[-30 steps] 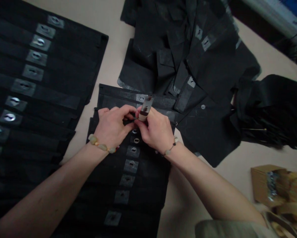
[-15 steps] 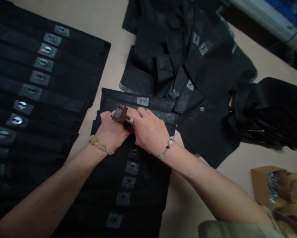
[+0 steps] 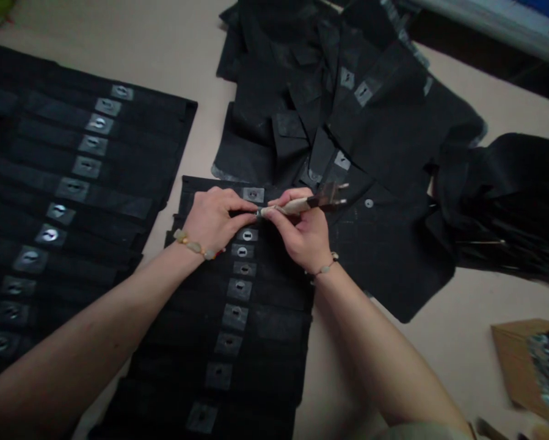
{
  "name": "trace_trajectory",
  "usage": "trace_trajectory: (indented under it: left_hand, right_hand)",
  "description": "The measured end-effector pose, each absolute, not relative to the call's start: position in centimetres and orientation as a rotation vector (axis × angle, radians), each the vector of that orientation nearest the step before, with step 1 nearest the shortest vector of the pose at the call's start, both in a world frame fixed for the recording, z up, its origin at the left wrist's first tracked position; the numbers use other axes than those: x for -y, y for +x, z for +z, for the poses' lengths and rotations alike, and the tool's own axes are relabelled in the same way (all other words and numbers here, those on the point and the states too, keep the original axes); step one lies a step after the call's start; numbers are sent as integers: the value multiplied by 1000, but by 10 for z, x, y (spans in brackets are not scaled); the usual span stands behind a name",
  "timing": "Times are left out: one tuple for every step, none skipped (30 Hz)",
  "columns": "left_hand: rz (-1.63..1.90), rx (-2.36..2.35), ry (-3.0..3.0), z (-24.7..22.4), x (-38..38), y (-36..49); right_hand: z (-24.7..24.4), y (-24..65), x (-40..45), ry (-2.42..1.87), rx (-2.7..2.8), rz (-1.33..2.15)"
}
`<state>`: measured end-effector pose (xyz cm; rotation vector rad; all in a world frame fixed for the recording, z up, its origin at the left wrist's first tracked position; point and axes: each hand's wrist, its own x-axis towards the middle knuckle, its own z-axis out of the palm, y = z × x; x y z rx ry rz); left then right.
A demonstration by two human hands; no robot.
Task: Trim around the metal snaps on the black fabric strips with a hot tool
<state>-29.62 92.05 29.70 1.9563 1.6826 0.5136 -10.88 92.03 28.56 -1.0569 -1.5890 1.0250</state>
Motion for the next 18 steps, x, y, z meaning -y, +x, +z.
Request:
trace_trajectory:
  left_hand:
    - [511,-1689,1948,295,-922,-295]
    - [512,-1693,1938,294,-922,-295]
    - [513,-1692,1928,293,-922,-295]
    - [509,-1690,1921,294,-922,-296]
    - [504,-1688,1917,294,-922,-296]
    - [500,-1685,1917,295,-922,-297]
    - [496,-1683,1920,296,-922,-297]
    - [491,-1679,1926,296,-922,-298]
    - [486,-1677,1934,296,-922,-298]
    - [482,-1675,1941,296,-922,-298]
    - [481,-1675,1946,295,-922,-299]
    - [482,-1675,1946,295,-922,-299]
    - [489,-1675,1939,294,-922,-299]
    - [501,-1676,1923,293,-922,-299]
    - [515,-1678,1903,293,-922,-300]
    - [526,-1680,1883,293,-922,-300]
    - [534,-1684,1865,293,-922,-301]
    - [539,-1685,1853,293,-923,-301]
  right_hand:
    - [283,-107,-926,-1048,1624,1055]
    - [280,-106,-931,-1050,1665,1078]
    - [278,-105,-934,-1057,1705,1090]
    - [275,-104,-937,-1067,1736,1088]
    - [273,-104,-939,-1077,1756,1081]
    - [272,-104,-940,-1085,1764,1075]
    - [272,-105,-941,-1091,1767,1071]
    - [273,-105,-941,-1096,1774,1066]
    - [275,-107,-942,-1101,1792,1055]
    - [278,-108,-943,-1109,1829,1035]
    - [282,-111,-944,-1119,1889,1000]
    - [286,-114,-944,-1133,1965,950]
    - [290,-118,-945,-1153,2051,889]
    - [294,-121,-945,-1181,2135,821]
    - [297,-125,-946,-1213,2210,748]
    - [300,-129,-946,-1243,2273,681]
    - [302,-132,-945,-1269,2324,626]
    - [304,-135,-945,-1286,2364,588]
